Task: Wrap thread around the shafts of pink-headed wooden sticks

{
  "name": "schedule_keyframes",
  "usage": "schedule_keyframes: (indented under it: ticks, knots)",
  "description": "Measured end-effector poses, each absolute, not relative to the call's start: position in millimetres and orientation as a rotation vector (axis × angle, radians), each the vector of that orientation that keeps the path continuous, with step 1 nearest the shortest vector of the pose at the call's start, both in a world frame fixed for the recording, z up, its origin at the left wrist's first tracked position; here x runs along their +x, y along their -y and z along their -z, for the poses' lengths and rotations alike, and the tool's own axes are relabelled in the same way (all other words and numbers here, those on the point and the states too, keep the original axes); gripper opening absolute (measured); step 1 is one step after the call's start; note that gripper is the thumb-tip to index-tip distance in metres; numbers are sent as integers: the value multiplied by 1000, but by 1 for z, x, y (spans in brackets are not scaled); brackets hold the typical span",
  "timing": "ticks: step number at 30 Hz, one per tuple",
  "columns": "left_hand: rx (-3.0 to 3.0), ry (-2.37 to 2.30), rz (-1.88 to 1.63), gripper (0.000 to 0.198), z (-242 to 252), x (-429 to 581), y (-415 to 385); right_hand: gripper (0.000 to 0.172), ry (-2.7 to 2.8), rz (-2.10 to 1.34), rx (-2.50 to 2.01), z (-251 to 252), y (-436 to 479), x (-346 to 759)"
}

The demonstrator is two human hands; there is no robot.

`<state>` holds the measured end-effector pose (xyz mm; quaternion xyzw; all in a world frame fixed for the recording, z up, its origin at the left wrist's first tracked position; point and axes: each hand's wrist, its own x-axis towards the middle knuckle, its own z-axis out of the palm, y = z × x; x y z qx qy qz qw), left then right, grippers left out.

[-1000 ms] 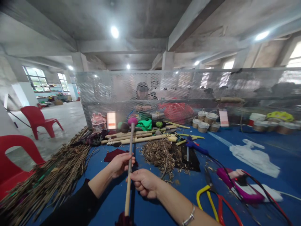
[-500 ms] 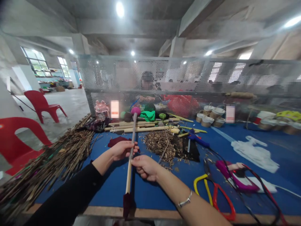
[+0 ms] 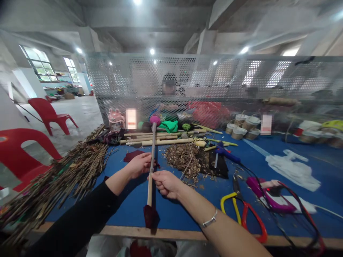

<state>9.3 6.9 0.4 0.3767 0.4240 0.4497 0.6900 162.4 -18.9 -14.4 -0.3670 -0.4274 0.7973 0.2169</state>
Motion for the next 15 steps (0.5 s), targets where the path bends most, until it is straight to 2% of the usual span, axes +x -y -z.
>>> schedule_keyframes:
  ticks: [5,9,13,15]
  knots:
    - [1006,-1210,-989,55,1,10,53,23,1221,-2152,-1023,13,18,160]
    - [782,-951,-932,43,3,21,86,28,1382,-2063,-1074,14,21,153]
    - [644,-1065,-1125,31,8,25,93,31,1606,-1702,-1132,14,25,152]
    - [626,-1137,-1153,27,10,22,96,29,1673,-1662,-1097,12,28,154]
